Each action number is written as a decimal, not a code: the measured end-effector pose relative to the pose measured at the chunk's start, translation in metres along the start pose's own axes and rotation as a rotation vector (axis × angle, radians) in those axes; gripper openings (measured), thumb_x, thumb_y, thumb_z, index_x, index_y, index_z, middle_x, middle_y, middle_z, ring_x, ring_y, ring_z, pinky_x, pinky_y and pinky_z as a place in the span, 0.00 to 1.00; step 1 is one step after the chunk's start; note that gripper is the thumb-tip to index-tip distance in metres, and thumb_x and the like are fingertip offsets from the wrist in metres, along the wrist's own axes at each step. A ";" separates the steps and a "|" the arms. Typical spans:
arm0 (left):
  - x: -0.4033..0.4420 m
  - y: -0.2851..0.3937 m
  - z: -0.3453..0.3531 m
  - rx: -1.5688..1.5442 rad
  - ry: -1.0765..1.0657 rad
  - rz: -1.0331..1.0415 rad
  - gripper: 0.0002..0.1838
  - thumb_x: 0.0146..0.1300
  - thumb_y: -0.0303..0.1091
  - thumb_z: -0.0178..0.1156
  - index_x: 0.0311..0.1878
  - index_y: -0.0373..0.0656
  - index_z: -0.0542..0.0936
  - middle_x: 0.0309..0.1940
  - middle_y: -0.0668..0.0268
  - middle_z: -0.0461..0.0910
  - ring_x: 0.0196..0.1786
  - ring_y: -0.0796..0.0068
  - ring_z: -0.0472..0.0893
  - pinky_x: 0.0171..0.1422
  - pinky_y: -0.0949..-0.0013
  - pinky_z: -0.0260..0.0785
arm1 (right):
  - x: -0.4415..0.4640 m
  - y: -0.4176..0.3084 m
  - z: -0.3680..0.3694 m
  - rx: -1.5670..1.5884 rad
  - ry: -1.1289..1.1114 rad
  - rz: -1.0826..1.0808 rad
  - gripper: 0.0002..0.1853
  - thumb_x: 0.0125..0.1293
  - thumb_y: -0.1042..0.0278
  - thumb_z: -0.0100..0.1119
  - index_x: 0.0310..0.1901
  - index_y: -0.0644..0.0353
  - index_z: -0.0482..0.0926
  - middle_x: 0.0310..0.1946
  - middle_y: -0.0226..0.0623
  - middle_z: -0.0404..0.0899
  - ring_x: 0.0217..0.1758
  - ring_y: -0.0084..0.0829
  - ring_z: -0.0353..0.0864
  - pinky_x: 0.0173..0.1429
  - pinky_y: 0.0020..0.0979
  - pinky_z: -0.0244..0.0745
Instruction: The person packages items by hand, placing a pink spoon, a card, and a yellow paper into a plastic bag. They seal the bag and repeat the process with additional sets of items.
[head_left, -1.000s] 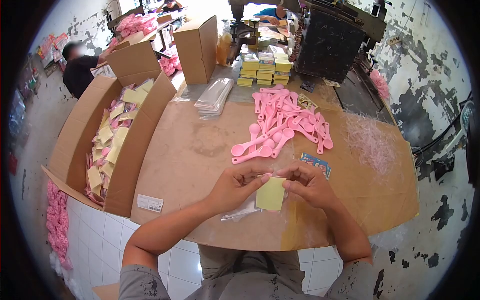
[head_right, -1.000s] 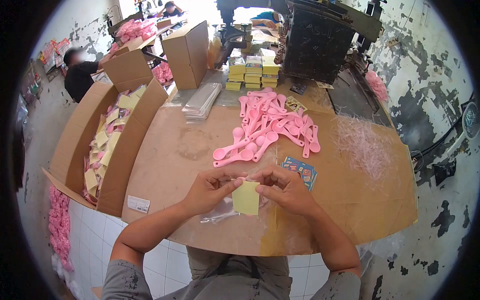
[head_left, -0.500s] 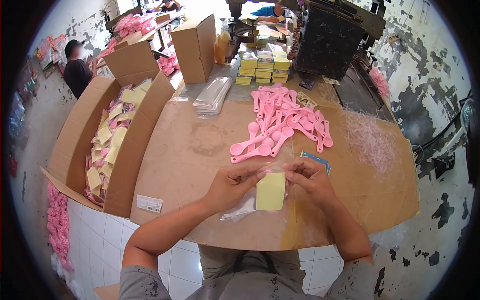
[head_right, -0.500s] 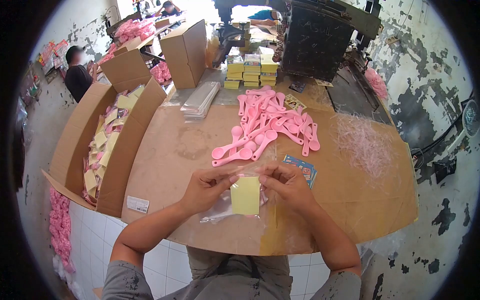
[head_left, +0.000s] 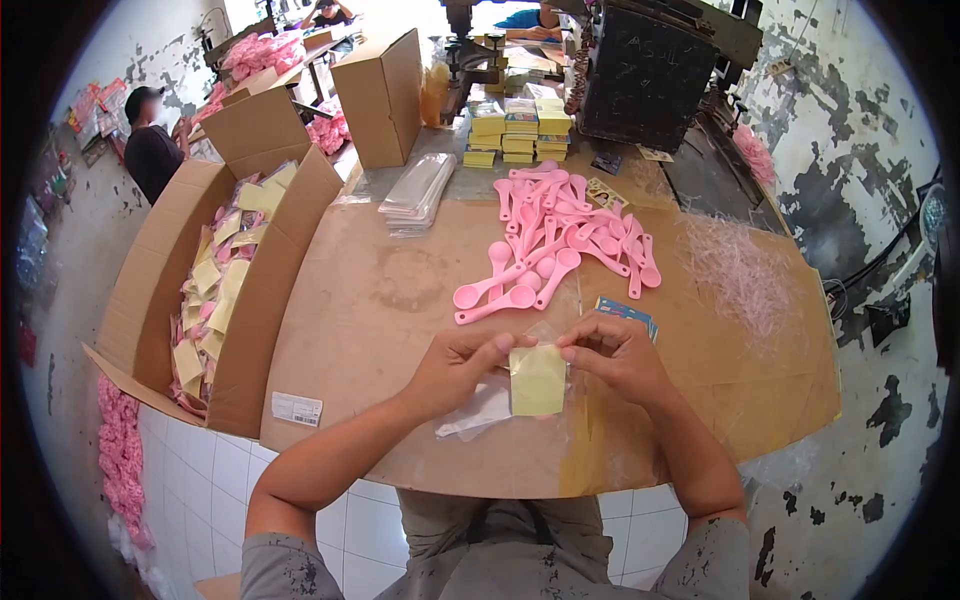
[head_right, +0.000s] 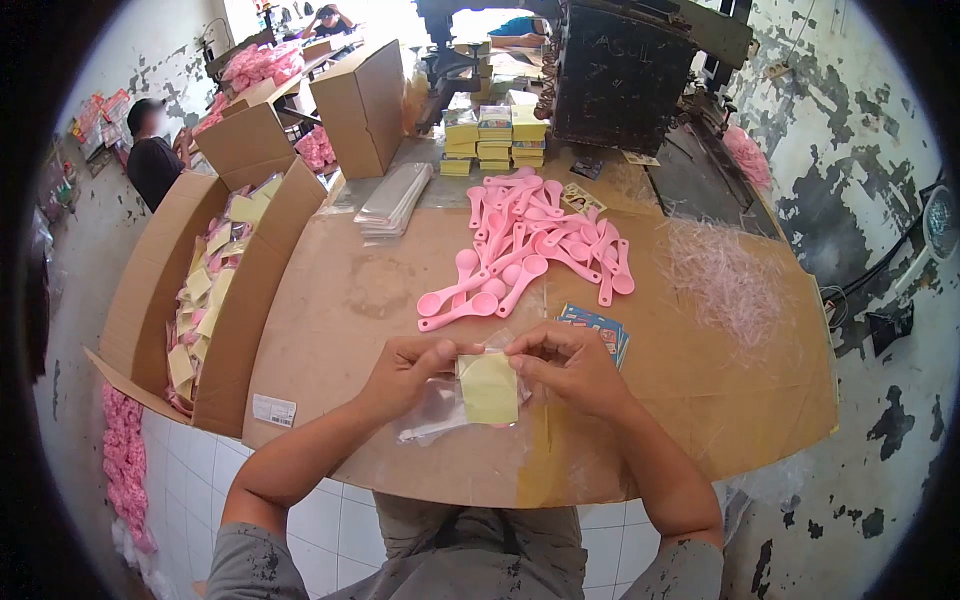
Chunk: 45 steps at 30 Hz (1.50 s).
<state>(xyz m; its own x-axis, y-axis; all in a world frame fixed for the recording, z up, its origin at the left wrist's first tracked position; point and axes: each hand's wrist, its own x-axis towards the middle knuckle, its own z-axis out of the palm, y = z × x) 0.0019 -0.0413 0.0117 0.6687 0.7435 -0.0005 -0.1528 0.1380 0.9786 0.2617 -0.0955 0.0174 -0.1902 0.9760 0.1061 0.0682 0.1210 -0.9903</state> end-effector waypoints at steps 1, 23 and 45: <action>0.001 -0.002 0.000 0.014 -0.011 0.025 0.16 0.78 0.30 0.59 0.62 0.33 0.83 0.52 0.59 0.88 0.54 0.74 0.87 0.61 0.67 0.80 | 0.000 0.001 0.000 -0.002 -0.003 0.018 0.06 0.72 0.77 0.66 0.47 0.67 0.86 0.42 0.32 0.84 0.44 0.21 0.84 0.48 0.25 0.80; 0.006 -0.004 0.010 0.031 0.043 0.239 0.21 0.77 0.27 0.60 0.70 0.36 0.75 0.55 0.61 0.85 0.55 0.76 0.85 0.58 0.68 0.81 | 0.000 -0.001 -0.001 -0.035 -0.109 0.080 0.20 0.73 0.79 0.63 0.64 0.68 0.74 0.44 0.34 0.83 0.45 0.21 0.83 0.49 0.25 0.80; 0.011 -0.007 -0.016 1.094 0.017 0.467 0.16 0.59 0.33 0.76 0.50 0.43 0.87 0.42 0.64 0.83 0.44 0.67 0.82 0.49 0.62 0.75 | -0.007 -0.001 -0.084 -0.976 0.092 -0.037 0.17 0.60 0.71 0.73 0.50 0.63 0.85 0.45 0.42 0.81 0.47 0.42 0.83 0.54 0.40 0.78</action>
<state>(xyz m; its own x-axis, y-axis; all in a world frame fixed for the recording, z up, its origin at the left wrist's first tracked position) -0.0010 -0.0235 0.0014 0.7024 0.5829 0.4086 0.3282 -0.7745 0.5408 0.3456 -0.0872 0.0251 -0.1341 0.9738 0.1838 0.8512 0.2081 -0.4818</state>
